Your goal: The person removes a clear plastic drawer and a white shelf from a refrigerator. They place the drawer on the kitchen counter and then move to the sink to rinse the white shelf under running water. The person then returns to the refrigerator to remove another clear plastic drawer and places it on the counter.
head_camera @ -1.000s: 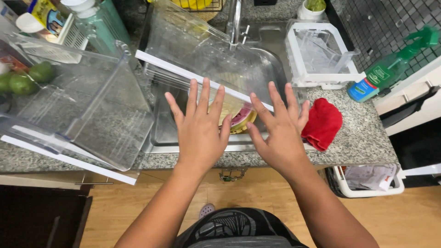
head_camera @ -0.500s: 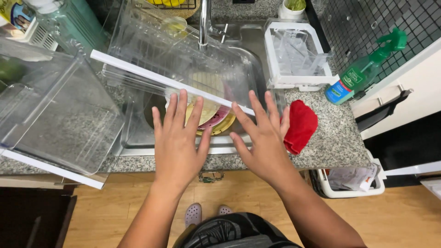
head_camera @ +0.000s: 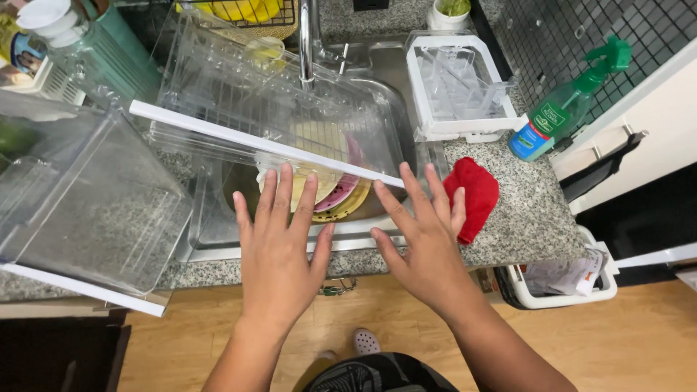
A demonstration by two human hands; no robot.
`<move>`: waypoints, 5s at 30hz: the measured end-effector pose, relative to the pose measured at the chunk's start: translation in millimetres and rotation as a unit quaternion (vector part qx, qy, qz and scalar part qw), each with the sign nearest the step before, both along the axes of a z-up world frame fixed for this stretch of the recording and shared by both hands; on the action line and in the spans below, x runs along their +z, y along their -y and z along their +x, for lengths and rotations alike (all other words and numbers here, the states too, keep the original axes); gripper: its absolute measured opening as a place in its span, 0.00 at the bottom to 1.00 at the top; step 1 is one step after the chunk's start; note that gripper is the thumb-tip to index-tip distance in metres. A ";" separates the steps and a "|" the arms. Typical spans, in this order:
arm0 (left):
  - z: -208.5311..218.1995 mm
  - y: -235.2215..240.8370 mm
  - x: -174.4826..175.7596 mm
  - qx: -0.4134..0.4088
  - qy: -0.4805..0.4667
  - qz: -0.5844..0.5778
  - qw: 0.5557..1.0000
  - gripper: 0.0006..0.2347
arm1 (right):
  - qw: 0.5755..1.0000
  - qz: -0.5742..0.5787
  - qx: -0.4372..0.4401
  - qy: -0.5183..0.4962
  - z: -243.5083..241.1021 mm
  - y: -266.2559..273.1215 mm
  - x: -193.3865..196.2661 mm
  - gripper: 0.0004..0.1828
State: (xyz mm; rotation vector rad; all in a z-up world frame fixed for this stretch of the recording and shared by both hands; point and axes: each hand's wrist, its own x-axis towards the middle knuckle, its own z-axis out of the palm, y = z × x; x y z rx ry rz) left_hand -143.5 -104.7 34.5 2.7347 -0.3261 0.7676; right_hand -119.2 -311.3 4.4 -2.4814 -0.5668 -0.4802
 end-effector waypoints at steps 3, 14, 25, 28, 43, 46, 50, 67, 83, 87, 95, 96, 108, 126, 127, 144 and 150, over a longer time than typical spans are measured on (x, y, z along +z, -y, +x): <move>1.4 -6.6 -2.0 -0.025 -0.004 -0.002 1.000 0.27 | 0.999 -0.006 -0.035 0.005 -8.1 -3.9 -0.4 0.35; -13.1 -37.1 -11.9 -0.130 -0.030 -0.040 0.990 0.25 | 0.991 -0.016 -0.132 0.020 -51.8 -40.7 16.9 0.34; -17.7 -6.4 -11.2 -0.232 -0.092 -0.039 0.968 0.26 | 0.974 -0.039 -0.221 -0.032 -101.2 -35.5 30.2 0.34; -22.6 12.2 -2.3 -0.255 -0.110 -0.025 0.960 0.27 | 0.970 -0.036 -0.241 -0.023 -117.5 -18.9 32.4 0.34; -77.2 195.1 7.3 -0.336 -0.094 -0.005 0.937 0.30 | 0.935 -0.041 -0.350 -0.034 -204.5 154.3 21.0 0.35; -89.9 240.1 4.4 -0.353 -0.098 -0.021 0.930 0.30 | 0.927 -0.043 -0.370 -0.037 -224.7 194.9 20.0 0.34; -105.3 295.0 1.2 -0.372 -0.087 -0.018 0.924 0.30 | 0.916 -0.061 -0.395 -0.039 -250.6 246.1 21.3 0.33; -96.8 454.6 -9.7 -0.420 -0.103 0.005 0.902 0.30 | 0.870 -0.101 -0.478 -0.063 -276.3 378.0 9.7 0.29; 5.3 588.0 -3.1 -0.483 -0.086 -0.012 0.871 0.27 | 0.846 -0.067 -0.527 -0.035 -184.6 479.1 19.1 0.32; 13.5 616.8 -10.6 -0.498 -0.080 -0.011 0.863 0.27 | 0.841 -0.060 -0.537 -0.036 -180.1 505.0 16.1 0.32; 3.7 684.5 -14.8 -0.520 -0.076 -0.038 0.850 0.28 | 0.855 -0.053 -0.516 -0.014 -189.3 576.6 11.9 0.27; -0.4 694.4 -15.4 -0.530 -0.072 -0.040 0.844 0.28 | 0.859 -0.063 -0.508 -0.006 -193.3 587.2 13.5 0.26; -55.9 815.9 -6.3 -0.492 -0.082 -0.094 0.862 0.28 | 0.891 -0.094 -0.444 0.025 -222.5 751.3 17.7 0.24; 7.4 917.9 -23.2 -0.465 -0.014 -0.163 0.870 0.25 | 0.906 -0.057 -0.417 0.038 -154.0 856.3 -6.9 0.24; 12.2 923.1 -24.0 -0.465 -0.018 -0.163 0.870 0.25 | 0.907 -0.057 -0.417 0.034 -149.9 860.4 -7.3 0.24; 5.2 1026.3 -37.3 -0.498 -0.123 -0.035 0.858 0.34 | 0.887 -0.053 -0.458 -0.005 -171.3 946.2 -29.6 0.26; -48.9 1063.9 -51.2 -0.462 -0.142 0.028 0.875 0.37 | 0.897 -0.057 -0.438 -0.036 -217.6 987.6 -37.9 0.27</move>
